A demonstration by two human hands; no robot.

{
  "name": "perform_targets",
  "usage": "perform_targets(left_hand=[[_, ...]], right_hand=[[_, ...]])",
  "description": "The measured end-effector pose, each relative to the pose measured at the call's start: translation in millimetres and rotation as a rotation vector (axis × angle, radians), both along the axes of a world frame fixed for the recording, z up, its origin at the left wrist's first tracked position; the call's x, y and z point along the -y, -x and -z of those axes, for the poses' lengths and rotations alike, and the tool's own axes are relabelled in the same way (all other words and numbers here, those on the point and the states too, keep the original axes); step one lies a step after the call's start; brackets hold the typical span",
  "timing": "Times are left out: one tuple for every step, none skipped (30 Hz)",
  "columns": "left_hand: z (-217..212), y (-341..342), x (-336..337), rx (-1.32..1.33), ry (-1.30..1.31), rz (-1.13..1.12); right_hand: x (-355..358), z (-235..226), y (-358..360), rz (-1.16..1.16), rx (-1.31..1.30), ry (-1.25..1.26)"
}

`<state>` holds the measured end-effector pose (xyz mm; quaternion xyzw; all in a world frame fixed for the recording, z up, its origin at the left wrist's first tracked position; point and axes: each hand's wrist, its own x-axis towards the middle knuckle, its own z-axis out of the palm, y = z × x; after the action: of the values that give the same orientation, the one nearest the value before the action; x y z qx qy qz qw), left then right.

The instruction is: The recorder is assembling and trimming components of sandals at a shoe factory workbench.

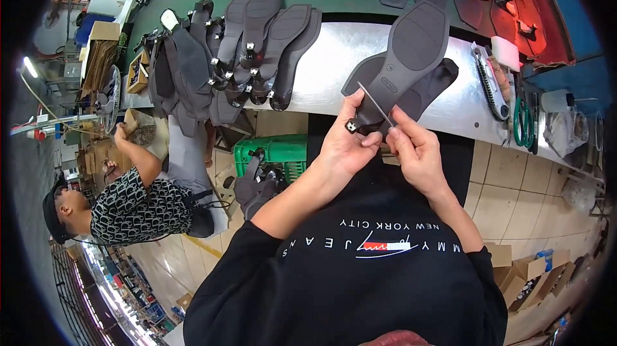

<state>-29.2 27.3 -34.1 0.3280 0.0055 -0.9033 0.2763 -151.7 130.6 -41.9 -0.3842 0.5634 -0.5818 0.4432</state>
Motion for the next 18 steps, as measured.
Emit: perform_targets(left_hand=[[-1.3, -0.1, 0.9, 0.015, 0.005, 0.012], [-3.6, 0.7, 1.0, 0.015, 0.006, 0.011], [-7.3, 2.2, 0.9, 0.081, 0.036, -0.007], [-9.8, 2.5, 1.1, 0.147, 0.067, -0.027], [-8.4, 0.8, 1.5, 0.148, 0.069, -0.032], [-5.4, -1.7, 2.0, 0.181, 0.241, -0.029], [-6.8, -1.5, 2.9, 0.212, 0.412, -0.021], [-8.8, 0.7, 3.2, 0.213, 0.413, -0.022], [-11.8, 4.7, 3.2, 0.360, 0.542, -0.089], [-14.3, 7.3, 3.4, 0.509, 0.669, -0.158], [-12.7, 7.3, 4.5, 0.579, 0.771, -0.163], [-9.7, 6.5, 5.6, 0.581, 0.770, -0.165], [-7.1, 5.4, 6.5, 0.605, 0.819, -0.170], [-5.6, 4.4, 6.8, 0.629, 0.868, -0.175], [-5.3, 3.2, 6.8, 0.631, 0.866, -0.176], [-7.1, 1.5, 6.7, 0.597, 0.871, -0.173], [-8.3, -0.1, 6.4, 0.562, 0.876, -0.171], [-8.0, -0.9, 5.9, 0.566, 0.873, -0.173]], right_hand=[[0.0, -2.4, 2.4, -0.031, 0.133, -0.030], [-0.1, -4.4, 5.1, -0.062, 0.265, -0.061], [-0.7, -5.3, 8.6, -0.049, 0.352, -0.110], [-1.3, -9.2, 12.6, -0.053, 0.352, -0.109], [-1.8, -14.8, 16.8, -0.087, 0.446, -0.155], [-1.6, -17.7, 18.2, -0.122, 0.539, -0.202], [-5.0, -17.1, 15.8, -0.162, 0.443, -0.197], [-6.4, -19.2, 11.4, -0.222, 0.362, -0.197], [-6.4, -20.0, 4.9, -0.245, 0.424, -0.212], [-5.9, -19.6, -0.6, -0.269, 0.486, -0.228], [-4.0, -18.2, -1.9, -0.272, 0.574, -0.254], [-3.5, -18.2, -3.4, -0.274, 0.574, -0.255], [-3.1, -18.5, -5.0, -0.257, 0.624, -0.244], [-2.9, -18.5, -5.9, -0.239, 0.675, -0.234], [-2.7, -19.2, -4.8, -0.240, 0.676, -0.236], [-2.2, -20.5, -1.9, -0.232, 0.765, -0.236], [-1.4, -21.1, 2.0, -0.224, 0.853, -0.237], [0.3, -19.8, 8.5, -0.218, 0.872, -0.196]])
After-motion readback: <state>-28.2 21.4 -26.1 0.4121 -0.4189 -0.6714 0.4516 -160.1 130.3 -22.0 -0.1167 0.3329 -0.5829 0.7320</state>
